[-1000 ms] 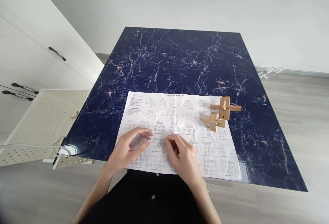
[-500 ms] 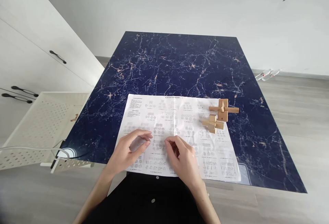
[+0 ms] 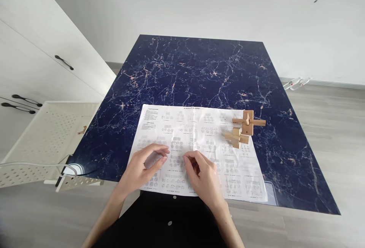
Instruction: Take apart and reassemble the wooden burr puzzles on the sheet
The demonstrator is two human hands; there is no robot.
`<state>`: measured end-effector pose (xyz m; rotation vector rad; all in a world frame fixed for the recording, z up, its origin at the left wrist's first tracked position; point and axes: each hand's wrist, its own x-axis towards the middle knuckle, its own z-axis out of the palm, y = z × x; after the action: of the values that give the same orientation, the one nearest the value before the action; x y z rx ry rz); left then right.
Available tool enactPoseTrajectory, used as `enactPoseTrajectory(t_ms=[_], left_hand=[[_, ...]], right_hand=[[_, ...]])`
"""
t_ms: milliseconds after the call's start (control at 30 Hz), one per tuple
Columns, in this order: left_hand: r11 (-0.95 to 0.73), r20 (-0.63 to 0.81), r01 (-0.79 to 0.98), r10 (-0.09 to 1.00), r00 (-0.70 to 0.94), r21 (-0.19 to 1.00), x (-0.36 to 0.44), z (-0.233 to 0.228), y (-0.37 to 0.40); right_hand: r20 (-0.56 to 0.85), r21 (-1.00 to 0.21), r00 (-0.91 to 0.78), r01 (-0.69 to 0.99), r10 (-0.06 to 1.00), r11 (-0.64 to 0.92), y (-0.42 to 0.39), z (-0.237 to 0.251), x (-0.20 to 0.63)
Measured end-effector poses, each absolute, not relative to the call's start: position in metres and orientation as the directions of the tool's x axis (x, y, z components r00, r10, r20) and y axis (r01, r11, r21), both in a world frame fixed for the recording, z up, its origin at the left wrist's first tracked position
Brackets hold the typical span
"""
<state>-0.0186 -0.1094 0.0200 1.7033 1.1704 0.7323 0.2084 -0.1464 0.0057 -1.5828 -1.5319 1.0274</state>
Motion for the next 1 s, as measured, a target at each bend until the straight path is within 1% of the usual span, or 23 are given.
enactPoseTrajectory(t_ms=[800, 1000], left_hand=[[-0.105, -0.050, 0.383, 0.926, 0.373, 0.918, -0.0193, 0.0184, -0.1103], [-0.131, -0.027, 0.382, 0.924, 0.382, 0.915, -0.0198, 0.0178, -0.1100]], right_hand=[[-0.066, -0.896, 0.008, 0.439, 0.998, -0.063, -0.1468, 0.0054, 0.2069], [-0.084, -0.895, -0.007, 0.440, 0.996, -0.073, -0.1469, 0.0066, 0.2074]])
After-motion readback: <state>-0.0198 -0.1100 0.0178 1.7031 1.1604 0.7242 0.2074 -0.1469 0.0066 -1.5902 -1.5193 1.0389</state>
